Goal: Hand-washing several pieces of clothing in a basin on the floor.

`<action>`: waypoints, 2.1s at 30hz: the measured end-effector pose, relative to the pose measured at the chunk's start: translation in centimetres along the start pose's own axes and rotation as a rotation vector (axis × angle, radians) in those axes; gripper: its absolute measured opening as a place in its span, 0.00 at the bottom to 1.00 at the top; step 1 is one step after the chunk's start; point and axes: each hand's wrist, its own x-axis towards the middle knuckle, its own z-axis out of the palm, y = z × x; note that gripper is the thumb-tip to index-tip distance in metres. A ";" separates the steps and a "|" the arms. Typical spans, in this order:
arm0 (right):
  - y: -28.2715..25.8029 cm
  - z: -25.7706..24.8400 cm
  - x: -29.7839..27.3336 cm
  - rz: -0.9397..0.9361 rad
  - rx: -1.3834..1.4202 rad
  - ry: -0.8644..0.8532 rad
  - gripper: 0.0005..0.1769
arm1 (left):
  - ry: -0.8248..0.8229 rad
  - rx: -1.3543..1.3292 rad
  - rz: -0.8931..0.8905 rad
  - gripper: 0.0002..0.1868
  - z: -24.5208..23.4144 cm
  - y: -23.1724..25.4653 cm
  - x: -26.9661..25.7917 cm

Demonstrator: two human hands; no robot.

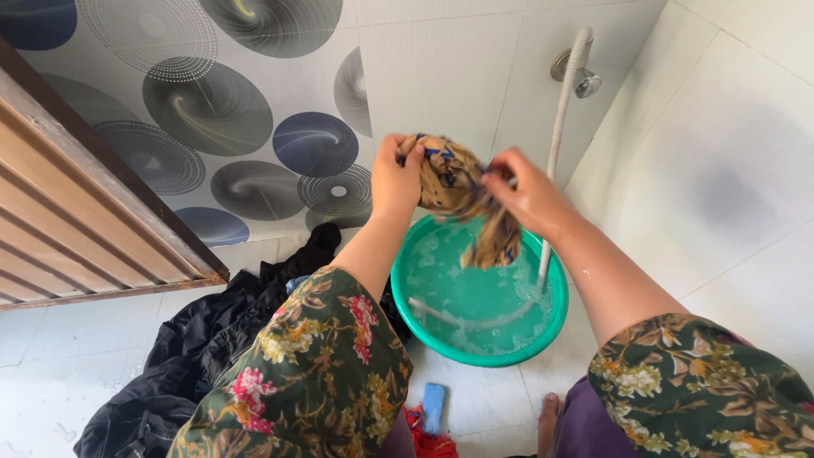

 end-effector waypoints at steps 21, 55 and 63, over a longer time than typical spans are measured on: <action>-1.8 -2.3 3.4 0.132 -0.070 0.260 0.14 | -0.188 -0.214 0.311 0.19 -0.6 5.2 -2.7; -9.3 -21.4 -4.9 0.387 0.484 0.319 0.23 | -0.561 -0.206 0.212 0.30 14.8 14.2 -9.8; -6.9 -21.8 -11.2 0.548 -0.089 0.037 0.27 | -0.471 -0.163 0.072 0.30 20.8 18.1 -11.9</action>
